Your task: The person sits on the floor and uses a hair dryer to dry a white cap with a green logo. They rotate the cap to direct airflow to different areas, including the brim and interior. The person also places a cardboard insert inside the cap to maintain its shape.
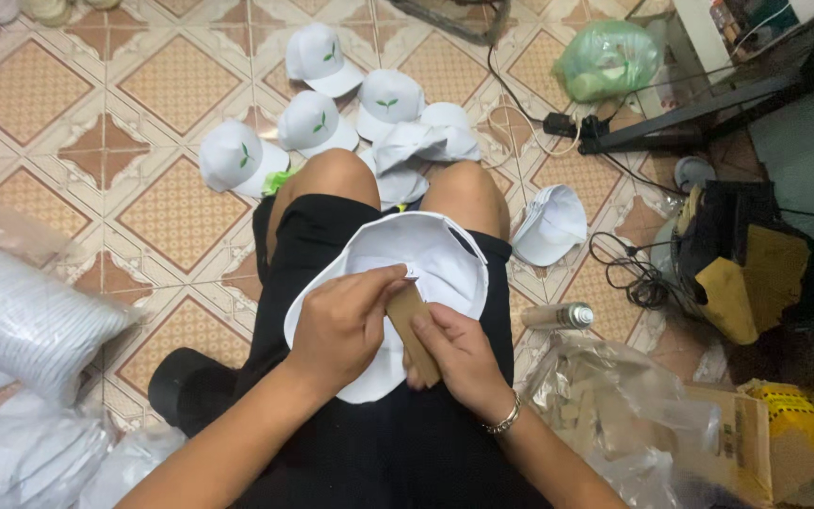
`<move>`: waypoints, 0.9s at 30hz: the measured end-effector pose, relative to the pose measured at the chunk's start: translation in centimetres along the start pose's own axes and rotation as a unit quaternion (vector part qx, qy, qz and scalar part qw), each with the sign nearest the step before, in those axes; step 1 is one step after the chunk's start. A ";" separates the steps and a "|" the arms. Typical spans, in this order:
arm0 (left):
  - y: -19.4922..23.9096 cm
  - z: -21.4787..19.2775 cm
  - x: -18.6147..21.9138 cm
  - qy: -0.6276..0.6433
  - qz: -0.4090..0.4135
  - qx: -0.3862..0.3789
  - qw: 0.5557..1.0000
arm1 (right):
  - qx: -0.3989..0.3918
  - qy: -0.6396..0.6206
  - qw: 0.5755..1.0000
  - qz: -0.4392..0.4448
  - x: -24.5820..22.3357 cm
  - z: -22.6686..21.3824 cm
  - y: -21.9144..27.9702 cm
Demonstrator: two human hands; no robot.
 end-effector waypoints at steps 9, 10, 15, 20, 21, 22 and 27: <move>2.2 0.2 1.4 0.029 0.110 0.047 0.992 | 0.139 0.181 0.964 -0.136 1.7 0.4 -0.2; 1.9 -0.1 1.0 0.063 0.069 0.050 0.994 | 0.126 0.177 0.966 -0.141 1.3 0.5 -0.3; 1.3 -0.6 -0.4 0.174 -0.020 0.009 0.984 | 0.091 0.167 0.972 -0.135 0.4 1.2 0.1; 1.1 -0.3 -0.9 -0.056 0.236 0.035 0.970 | 0.064 0.118 0.987 -0.092 1.0 1.7 0.8; 1.2 0.0 -1.0 -0.044 0.217 0.039 0.974 | 0.056 0.114 0.988 -0.088 1.2 1.7 0.9; 1.1 0.0 -1.1 -0.031 0.198 0.043 0.979 | 0.049 0.094 0.991 -0.087 1.5 1.6 0.9; 0.8 -0.2 -1.8 0.273 -0.124 -0.071 0.951 | 0.006 0.075 0.991 -0.111 1.3 0.3 0.9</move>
Point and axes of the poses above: each hand's wrist, its own y-axis away from the middle knuckle, its own z-axis out of the palm, x = y × z, the point moved 1 cm from there along -y, towards the middle knuckle, and after that the axes turned 3 degrees about y, right-handed, at the moved point
